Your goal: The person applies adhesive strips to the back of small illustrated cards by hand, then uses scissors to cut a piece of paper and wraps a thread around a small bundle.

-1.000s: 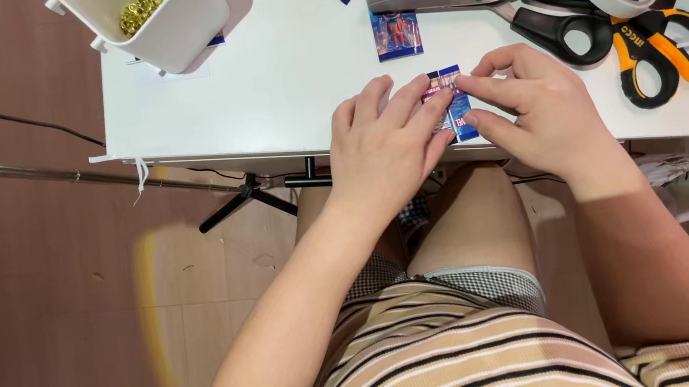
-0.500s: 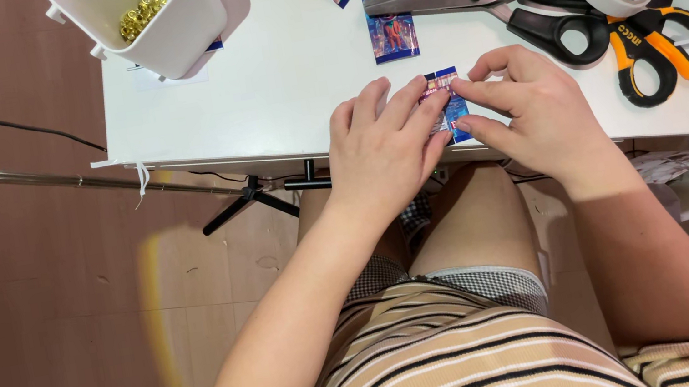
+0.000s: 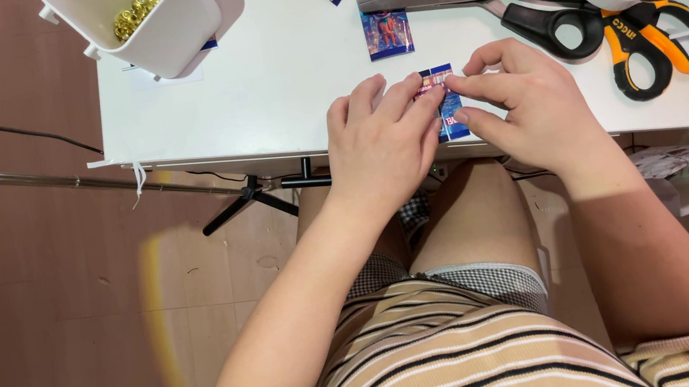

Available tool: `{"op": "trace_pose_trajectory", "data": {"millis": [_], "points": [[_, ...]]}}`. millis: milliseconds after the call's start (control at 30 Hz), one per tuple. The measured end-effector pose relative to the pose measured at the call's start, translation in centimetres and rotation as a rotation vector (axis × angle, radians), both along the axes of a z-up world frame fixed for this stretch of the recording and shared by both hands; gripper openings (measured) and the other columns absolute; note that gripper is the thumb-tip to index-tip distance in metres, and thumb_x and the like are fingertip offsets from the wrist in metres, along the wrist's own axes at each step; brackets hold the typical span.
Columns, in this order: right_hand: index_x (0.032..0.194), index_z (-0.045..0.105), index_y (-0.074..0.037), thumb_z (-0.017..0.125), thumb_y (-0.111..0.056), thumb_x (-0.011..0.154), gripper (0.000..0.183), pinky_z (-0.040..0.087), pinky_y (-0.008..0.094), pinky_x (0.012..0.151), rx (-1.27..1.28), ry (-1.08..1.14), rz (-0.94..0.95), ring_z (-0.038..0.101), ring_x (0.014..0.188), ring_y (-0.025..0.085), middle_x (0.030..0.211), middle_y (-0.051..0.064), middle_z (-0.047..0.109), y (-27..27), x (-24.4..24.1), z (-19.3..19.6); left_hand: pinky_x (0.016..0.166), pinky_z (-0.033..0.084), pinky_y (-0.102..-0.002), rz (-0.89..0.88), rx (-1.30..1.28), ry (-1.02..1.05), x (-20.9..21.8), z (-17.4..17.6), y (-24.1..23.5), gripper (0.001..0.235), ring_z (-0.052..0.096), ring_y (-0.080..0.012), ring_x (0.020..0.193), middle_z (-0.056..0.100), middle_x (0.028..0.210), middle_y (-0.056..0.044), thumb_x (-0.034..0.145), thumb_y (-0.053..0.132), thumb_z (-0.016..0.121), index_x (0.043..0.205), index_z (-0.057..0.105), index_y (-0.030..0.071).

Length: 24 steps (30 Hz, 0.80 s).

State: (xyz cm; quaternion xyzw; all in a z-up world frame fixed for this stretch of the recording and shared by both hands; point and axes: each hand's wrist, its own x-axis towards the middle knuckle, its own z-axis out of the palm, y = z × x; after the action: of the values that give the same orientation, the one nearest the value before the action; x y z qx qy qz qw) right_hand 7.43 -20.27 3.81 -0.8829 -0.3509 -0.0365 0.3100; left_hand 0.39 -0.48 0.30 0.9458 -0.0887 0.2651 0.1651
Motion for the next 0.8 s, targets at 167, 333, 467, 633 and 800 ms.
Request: {"op": "trace_pose_trajectory", "data": {"millis": [167, 333, 467, 633, 800], "points": [[0.120, 0.079, -0.017, 0.085, -0.012, 0.083, 0.038, 0.052, 0.047, 0.086, -0.015, -0.004, 0.001, 0.062, 0.075, 0.027, 0.108, 0.008, 0.062, -0.08, -0.02, -0.23, 0.090, 0.047, -0.047, 0.008, -0.005, 0.003, 0.24, 0.21, -0.23, 0.023, 0.061, -0.0308, 0.117, 0.066, 0.117, 0.003, 0.094, 0.038, 0.061, 0.114, 0.070, 0.031], [0.121, 0.079, -0.016, 0.085, -0.012, 0.083, 0.039, 0.052, 0.047, 0.088, -0.029, -0.007, -0.013, 0.062, 0.078, 0.027, 0.110, 0.008, 0.062, -0.16, -0.12, -0.31, 0.090, 0.046, -0.048, 0.001, -0.014, 0.016, 0.16, 0.25, -0.26, 0.025, 0.060, -0.0317, 0.117, 0.065, 0.118, 0.003, 0.092, 0.040, 0.064, 0.114, 0.070, 0.030], [0.120, 0.080, -0.015, 0.087, -0.013, 0.083, 0.037, 0.052, 0.047, 0.087, -0.015, -0.025, -0.015, 0.062, 0.080, 0.028, 0.110, 0.008, 0.062, -0.06, -0.20, -0.39, 0.092, 0.046, -0.049, -0.038, -0.013, 0.051, -0.13, 0.62, 0.10, 0.032, 0.060, -0.0331, 0.120, 0.065, 0.121, 0.002, 0.090, 0.042, 0.068, 0.119, 0.070, 0.029], [0.122, 0.079, -0.016, 0.086, -0.015, 0.084, 0.038, 0.052, 0.046, 0.087, -0.027, -0.039, -0.018, 0.059, 0.078, 0.026, 0.109, 0.008, 0.060, -0.06, -0.19, -0.37, 0.094, 0.046, -0.050, -0.065, -0.026, 0.087, -0.27, 0.80, 0.39, 0.031, 0.059, -0.0335, 0.122, 0.065, 0.124, 0.002, 0.092, 0.038, 0.066, 0.121, 0.070, 0.028], [0.122, 0.079, -0.016, 0.086, -0.014, 0.083, 0.040, 0.052, 0.047, 0.088, -0.030, -0.033, -0.006, 0.060, 0.079, 0.026, 0.110, 0.007, 0.061, -0.14, -0.15, -0.34, 0.092, 0.046, -0.050, -0.026, -0.023, 0.060, 0.08, 0.52, -0.21, 0.031, 0.060, -0.0332, 0.119, 0.064, 0.118, 0.001, 0.093, 0.047, 0.062, 0.118, 0.070, 0.029]]}}
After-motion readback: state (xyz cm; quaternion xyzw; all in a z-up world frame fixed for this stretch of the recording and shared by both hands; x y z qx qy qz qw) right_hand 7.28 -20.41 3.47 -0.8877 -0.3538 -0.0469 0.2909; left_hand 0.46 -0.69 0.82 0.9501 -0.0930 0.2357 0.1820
